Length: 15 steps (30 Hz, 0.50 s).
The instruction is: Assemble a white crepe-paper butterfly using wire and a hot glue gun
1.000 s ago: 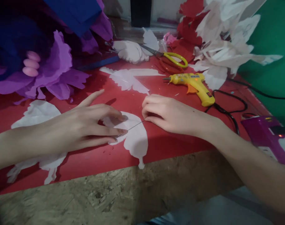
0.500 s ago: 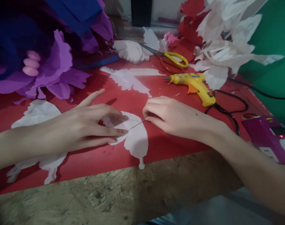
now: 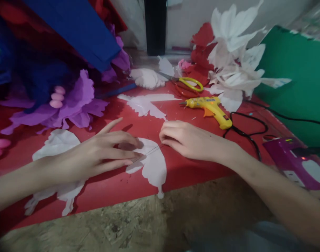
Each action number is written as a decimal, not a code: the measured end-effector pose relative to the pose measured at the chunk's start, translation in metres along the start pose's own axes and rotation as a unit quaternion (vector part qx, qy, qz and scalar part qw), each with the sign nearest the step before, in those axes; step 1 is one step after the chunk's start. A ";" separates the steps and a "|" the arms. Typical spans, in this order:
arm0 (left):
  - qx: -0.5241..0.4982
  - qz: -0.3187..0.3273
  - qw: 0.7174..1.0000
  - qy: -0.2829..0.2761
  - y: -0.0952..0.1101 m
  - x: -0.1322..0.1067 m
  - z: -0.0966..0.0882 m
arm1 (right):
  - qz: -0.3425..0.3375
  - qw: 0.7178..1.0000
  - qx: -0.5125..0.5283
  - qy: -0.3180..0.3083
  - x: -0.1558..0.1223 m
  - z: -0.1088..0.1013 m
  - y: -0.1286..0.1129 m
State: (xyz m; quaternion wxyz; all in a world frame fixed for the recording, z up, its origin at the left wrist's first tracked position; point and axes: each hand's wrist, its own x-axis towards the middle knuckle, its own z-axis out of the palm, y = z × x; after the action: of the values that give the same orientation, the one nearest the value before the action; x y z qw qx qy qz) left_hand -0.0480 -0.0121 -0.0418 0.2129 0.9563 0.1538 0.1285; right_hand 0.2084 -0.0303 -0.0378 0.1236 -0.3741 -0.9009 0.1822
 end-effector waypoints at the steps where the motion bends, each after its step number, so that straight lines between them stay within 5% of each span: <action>1: -0.013 -0.019 1.000 0.016 0.003 0.001 -0.002 | -0.005 1.000 -0.007 0.009 0.001 -0.002 -0.003; 5: -0.060 -0.107 0.984 0.125 0.015 0.011 -0.008 | -0.023 0.997 -0.065 0.046 0.004 -0.007 -0.022; 9: -0.077 -0.143 0.976 0.145 0.023 0.024 -0.011 | -0.025 0.992 -0.083 0.092 0.011 -0.006 -0.040; 15: 0.035 -0.134 0.976 0.170 0.029 0.027 -0.013 | 0.068 0.991 -0.032 0.113 0.021 -0.003 -0.050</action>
State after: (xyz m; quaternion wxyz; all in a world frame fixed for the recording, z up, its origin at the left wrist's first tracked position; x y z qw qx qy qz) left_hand -0.0205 -0.0228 -0.0125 0.1656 0.8980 0.3191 0.2536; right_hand 0.1635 -0.0474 -0.0122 0.2000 -0.4561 -0.8591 0.1180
